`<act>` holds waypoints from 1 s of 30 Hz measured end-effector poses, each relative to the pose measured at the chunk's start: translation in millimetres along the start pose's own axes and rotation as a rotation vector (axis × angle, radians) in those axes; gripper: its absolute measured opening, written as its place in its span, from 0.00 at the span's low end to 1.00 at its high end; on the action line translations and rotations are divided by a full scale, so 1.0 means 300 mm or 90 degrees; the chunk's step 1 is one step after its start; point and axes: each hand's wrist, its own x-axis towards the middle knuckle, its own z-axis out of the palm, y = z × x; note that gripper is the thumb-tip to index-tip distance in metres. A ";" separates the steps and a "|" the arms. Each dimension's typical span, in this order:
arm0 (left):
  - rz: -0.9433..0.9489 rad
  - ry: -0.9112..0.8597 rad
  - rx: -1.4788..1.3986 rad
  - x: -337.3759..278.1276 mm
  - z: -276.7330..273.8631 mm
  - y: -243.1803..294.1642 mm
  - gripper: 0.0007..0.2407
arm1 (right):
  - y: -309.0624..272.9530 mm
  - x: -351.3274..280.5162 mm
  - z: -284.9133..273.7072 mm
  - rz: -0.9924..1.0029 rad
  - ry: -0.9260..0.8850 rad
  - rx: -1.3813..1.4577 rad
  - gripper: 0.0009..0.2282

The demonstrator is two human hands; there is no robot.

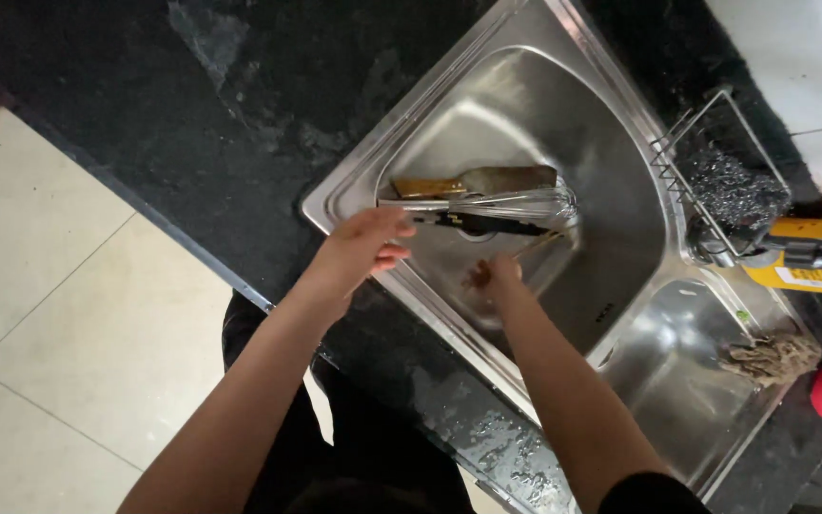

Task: Wash various kitchen items including bowls, plates, metal trays, and whisks in a sink.

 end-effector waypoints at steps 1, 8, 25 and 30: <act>0.011 -0.004 0.020 -0.004 0.029 0.005 0.19 | 0.016 0.069 -0.003 0.044 -0.012 0.067 0.07; 0.015 0.005 0.111 0.037 0.098 0.015 0.19 | -0.083 0.110 0.160 0.109 -0.031 0.263 0.12; -0.029 0.029 0.122 0.046 0.138 -0.030 0.20 | -0.092 0.375 0.254 0.118 -0.099 0.316 0.17; -0.029 0.026 0.134 0.039 0.148 -0.049 0.20 | -0.079 0.416 0.249 0.092 -0.093 0.275 0.24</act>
